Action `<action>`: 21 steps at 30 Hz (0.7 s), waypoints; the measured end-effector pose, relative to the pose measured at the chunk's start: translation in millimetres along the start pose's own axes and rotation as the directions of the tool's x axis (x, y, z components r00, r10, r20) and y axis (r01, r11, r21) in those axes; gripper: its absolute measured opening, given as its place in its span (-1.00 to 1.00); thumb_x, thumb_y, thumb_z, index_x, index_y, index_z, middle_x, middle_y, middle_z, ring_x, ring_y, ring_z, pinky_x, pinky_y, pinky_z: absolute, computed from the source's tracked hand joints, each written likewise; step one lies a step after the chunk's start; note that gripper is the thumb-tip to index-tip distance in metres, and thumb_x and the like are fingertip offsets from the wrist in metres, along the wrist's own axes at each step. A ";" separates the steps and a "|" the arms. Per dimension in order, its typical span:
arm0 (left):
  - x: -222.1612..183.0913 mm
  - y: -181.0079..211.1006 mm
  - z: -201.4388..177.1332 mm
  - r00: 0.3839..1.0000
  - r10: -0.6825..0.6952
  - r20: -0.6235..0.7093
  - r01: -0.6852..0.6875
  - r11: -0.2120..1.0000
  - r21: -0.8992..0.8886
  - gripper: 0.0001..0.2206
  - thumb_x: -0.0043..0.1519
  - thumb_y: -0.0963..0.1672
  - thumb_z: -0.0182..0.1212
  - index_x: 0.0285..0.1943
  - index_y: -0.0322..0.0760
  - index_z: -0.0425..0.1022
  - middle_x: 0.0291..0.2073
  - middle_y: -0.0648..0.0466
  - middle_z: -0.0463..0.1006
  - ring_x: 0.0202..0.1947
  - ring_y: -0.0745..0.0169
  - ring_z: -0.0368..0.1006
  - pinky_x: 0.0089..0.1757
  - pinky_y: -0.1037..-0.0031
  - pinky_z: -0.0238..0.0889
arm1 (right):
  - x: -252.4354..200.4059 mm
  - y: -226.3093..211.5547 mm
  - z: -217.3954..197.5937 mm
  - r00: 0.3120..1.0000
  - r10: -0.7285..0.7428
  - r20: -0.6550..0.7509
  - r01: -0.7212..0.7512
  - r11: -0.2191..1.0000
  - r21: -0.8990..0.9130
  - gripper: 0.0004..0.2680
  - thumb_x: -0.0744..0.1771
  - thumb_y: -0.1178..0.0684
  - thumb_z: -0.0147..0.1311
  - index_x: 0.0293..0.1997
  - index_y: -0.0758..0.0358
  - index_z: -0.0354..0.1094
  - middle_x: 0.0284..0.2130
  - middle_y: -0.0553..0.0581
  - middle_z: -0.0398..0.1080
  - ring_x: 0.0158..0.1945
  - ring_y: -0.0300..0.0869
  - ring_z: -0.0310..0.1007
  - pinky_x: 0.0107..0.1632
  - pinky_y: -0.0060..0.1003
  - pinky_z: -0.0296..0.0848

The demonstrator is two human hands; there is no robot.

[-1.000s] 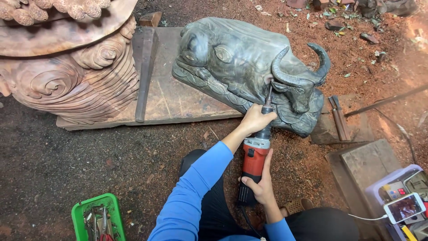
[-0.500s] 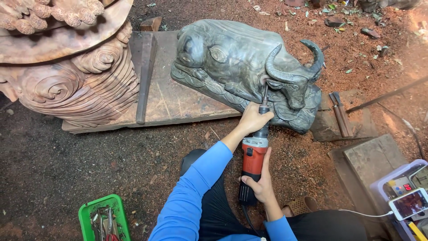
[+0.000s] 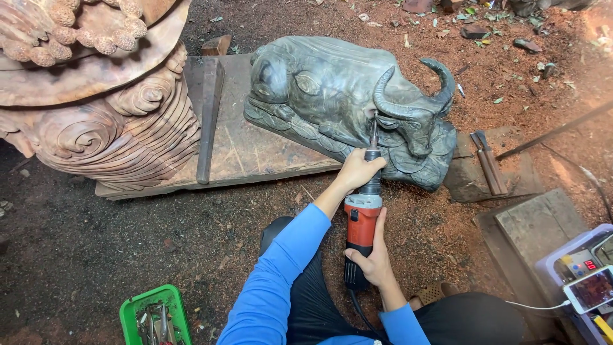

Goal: Sanding a wooden buffalo sculpture using a handheld power sander to smooth the surface.

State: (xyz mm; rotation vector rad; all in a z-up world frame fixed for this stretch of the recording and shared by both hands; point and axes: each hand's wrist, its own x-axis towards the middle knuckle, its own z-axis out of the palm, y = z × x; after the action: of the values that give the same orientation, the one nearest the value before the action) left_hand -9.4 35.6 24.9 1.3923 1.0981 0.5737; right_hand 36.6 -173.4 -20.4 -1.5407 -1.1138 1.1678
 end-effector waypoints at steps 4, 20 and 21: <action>0.1 1.2 -1.5 1.000 0.010 0.016 -0.009 0.997 -0.071 -0.77 0.07 -0.07 0.22 -0.59 -0.11 0.28 -0.61 0.17 0.37 -0.52 0.30 0.28 -0.37 0.41 0.19 | 2.5 -0.8 -0.6 1.000 0.018 -0.004 -0.018 0.999 -0.034 -0.03 0.16 0.02 0.19 0.53 -0.03 -0.82 0.25 0.28 0.26 -0.18 -0.06 0.46 -0.06 -0.14 0.47; 38.1 -43.3 13.8 0.994 -0.063 -0.094 0.042 0.978 -0.205 -0.80 -0.03 -0.07 0.36 -0.35 -0.28 0.63 -0.48 -0.06 0.56 -0.29 0.07 0.51 -0.22 0.26 0.38 | 11.7 5.2 -2.4 0.999 -0.020 -0.031 0.017 0.994 -0.111 0.01 0.13 -0.04 0.31 0.58 0.01 -0.72 0.31 0.60 0.11 0.28 0.41 0.26 0.19 0.32 0.24; 38.6 -43.0 13.5 0.993 -0.070 -0.093 0.044 0.965 -0.257 -0.81 -0.02 -0.08 0.36 -0.35 -0.29 0.62 -0.49 -0.04 0.54 -0.31 0.10 0.50 -0.23 0.27 0.38 | 12.7 0.9 -2.2 0.999 -0.023 -0.027 0.019 0.990 -0.139 0.01 0.14 -0.03 0.31 0.58 0.02 -0.71 0.29 0.61 0.13 0.27 0.42 0.26 0.17 0.34 0.25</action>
State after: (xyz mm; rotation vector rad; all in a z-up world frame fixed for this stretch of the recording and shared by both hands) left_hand 7.0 55.6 -28.5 1.1149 1.0997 0.7238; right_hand 40.9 -161.6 -23.4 -1.6417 -1.2107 1.0704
